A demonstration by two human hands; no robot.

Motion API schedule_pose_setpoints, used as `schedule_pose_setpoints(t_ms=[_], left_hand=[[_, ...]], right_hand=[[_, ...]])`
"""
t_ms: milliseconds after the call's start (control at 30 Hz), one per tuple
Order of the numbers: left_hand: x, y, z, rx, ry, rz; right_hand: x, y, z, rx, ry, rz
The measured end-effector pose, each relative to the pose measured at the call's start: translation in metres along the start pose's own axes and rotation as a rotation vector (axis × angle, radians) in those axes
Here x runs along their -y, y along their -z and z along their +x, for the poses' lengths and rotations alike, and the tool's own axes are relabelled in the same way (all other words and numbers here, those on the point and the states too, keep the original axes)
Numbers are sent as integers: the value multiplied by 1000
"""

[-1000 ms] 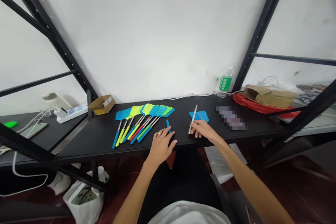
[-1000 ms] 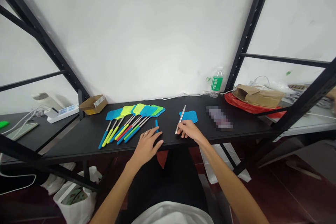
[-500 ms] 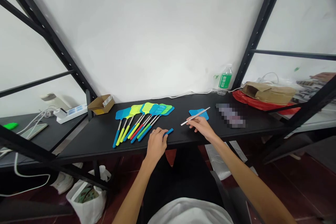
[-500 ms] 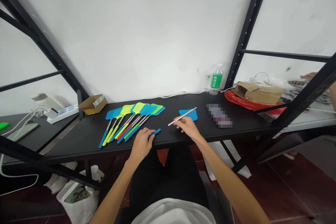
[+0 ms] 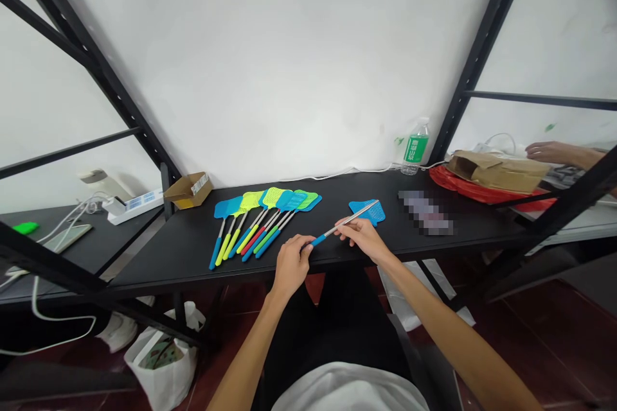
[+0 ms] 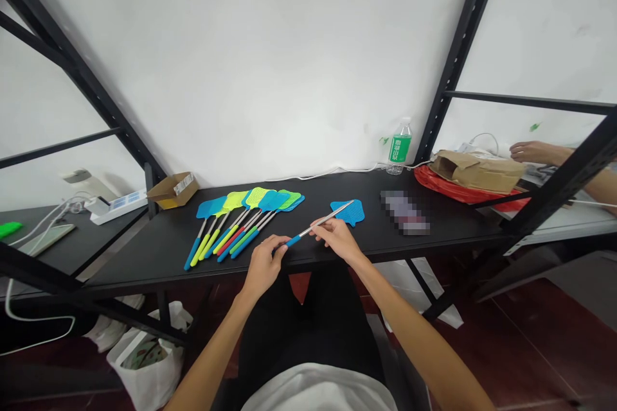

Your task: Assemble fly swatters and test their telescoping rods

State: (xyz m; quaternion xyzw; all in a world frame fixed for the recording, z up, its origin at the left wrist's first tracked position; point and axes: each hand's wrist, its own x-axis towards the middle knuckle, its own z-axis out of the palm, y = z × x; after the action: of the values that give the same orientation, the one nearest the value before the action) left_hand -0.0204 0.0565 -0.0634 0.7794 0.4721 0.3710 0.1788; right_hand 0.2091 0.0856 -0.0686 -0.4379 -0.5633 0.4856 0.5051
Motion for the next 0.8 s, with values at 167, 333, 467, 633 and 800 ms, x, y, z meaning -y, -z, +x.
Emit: schedule_pose_setpoints(t_ms=[167, 333, 467, 633, 800], left_hand=[[-8, -2, 0, 29, 0, -129], [-17, -3, 0, 43, 38, -273], [-12, 0, 4, 4, 134, -481], [-12, 4, 7, -26, 292, -1045], [-23, 7, 6, -73, 291, -1086]], right_hand=[[5, -8, -7, 76, 46, -34], [14, -22, -16, 195, 128, -142], [22, -3, -9, 81, 214, -339], [14, 47, 0, -277, 191, -1032], [10, 61, -5, -217, -30, -1291]])
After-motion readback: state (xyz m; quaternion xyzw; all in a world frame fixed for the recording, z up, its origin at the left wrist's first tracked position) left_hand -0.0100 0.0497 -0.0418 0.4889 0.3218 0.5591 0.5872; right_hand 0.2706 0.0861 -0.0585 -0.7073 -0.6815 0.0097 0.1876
